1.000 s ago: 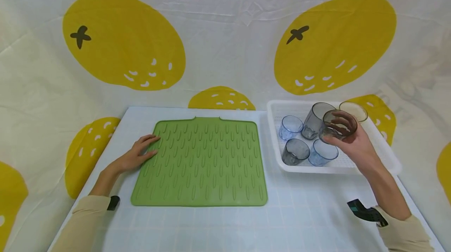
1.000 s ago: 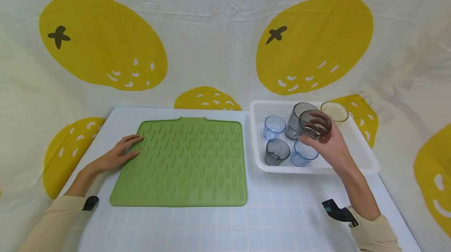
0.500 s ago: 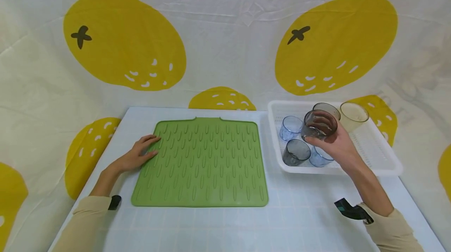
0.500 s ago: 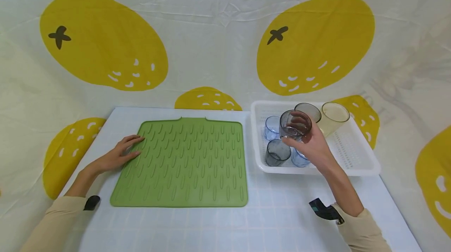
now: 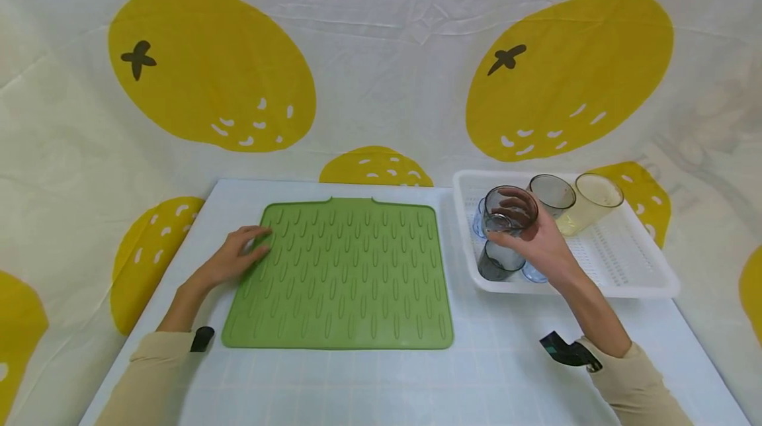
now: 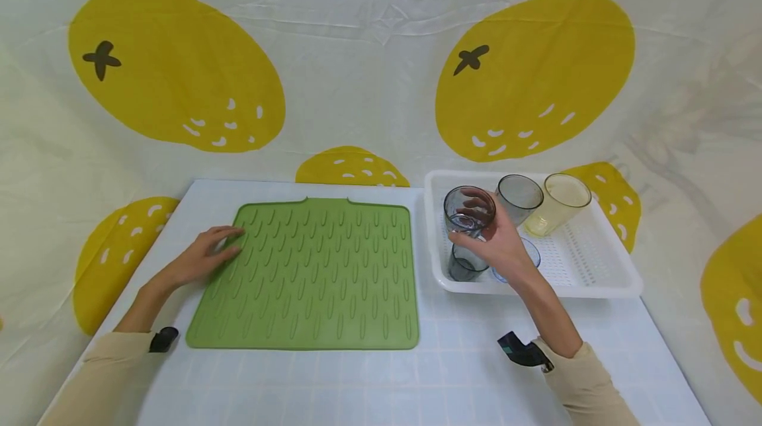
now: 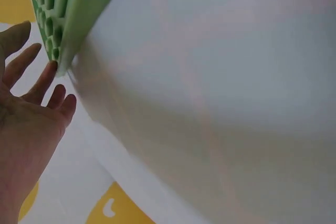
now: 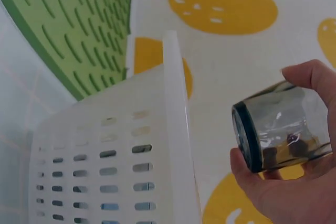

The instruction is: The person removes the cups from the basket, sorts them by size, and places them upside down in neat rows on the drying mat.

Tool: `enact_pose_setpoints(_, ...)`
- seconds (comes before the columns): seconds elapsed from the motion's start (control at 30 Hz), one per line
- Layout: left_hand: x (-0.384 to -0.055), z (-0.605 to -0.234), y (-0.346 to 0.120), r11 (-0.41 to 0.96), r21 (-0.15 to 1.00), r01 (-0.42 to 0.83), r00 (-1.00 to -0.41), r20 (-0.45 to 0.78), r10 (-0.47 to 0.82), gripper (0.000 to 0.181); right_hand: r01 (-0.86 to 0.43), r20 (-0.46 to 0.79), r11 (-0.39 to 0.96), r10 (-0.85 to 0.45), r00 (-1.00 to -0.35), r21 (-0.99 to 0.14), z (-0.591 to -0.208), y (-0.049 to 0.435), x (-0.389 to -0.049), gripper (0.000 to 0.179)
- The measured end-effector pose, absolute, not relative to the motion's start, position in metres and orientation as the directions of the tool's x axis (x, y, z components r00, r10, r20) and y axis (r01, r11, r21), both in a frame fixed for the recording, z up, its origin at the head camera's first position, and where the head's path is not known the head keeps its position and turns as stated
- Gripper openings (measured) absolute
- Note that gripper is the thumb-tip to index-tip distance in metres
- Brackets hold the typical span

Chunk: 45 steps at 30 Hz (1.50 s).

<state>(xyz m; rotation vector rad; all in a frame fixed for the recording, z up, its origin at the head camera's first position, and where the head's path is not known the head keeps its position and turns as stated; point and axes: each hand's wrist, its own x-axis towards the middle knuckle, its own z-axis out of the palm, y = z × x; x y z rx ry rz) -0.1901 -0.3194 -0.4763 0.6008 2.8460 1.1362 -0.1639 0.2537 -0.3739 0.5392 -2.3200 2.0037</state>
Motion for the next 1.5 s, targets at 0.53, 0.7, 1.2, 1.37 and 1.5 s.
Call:
enact_pose_setpoints(0.53,-0.193,-0.457,-0.285,0.613,0.73,0.303,-0.946,0.152,0.286,0.045,-0.261,0.226,0.125,-0.244,-0.943,-0.957,-0.385,0.216,-0.175,0.073)
enact_pose_setpoints(0.7,-0.193,-0.451,-0.268,0.574,0.752,0.325,-0.938,0.18,0.295,0.045,-0.268,0.228,0.13,-0.26,-0.938,-0.955,-0.387,0.204,-0.176,0.074)
enact_pose_setpoints(1.2,-0.197,-0.436,-0.217,0.439,0.792,0.425,-0.898,0.31,0.312,0.041,-0.249,0.193,0.164,-0.294,-0.936,-0.955,-0.393,0.168,-0.175,0.073)
enact_pose_setpoints(1.37,-0.197,-0.432,-0.201,0.4,0.809,0.431,-0.892,0.315,0.323,0.042,-0.247,0.193,0.148,-0.306,-0.932,-0.958,-0.396,0.156,-0.174,0.073)
enact_pose_setpoints(1.5,-0.196,-0.427,-0.19,0.369,0.817,0.443,-0.885,0.334,0.323,0.042,-0.241,0.188,0.143,-0.31,-0.932,-0.96,-0.4,0.146,-0.175,0.074)
